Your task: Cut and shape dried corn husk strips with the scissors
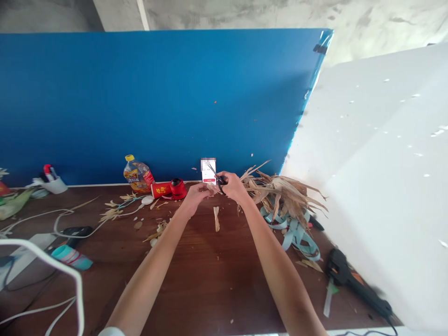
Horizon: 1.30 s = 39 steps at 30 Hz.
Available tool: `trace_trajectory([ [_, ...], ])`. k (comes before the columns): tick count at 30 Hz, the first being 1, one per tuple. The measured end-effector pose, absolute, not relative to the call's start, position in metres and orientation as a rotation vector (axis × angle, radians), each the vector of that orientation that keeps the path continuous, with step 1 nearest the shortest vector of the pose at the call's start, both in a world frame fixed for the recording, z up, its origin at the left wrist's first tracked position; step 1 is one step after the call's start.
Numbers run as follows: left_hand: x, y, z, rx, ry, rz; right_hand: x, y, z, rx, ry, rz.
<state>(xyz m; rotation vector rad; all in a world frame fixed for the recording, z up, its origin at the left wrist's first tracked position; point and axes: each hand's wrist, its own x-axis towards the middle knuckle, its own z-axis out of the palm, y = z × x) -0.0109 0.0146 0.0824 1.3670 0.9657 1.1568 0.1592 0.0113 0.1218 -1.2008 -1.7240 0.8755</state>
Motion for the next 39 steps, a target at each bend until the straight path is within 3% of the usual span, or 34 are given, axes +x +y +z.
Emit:
trace_trajectory([
  [17,-0.042,-0.002,0.112,1.485,1.024,0.637,0.151,-0.010,0.137,-1.220,-2.122,0.709],
  [24,-0.044,0.000,0.112,1.558,0.837,0.578,0.153,-0.008,0.134,-1.208,-2.087,0.879],
  [39,-0.044,-0.001,0.115,1.592,0.933,0.651,0.150,-0.011,0.137,-1.198,-2.015,0.925],
])
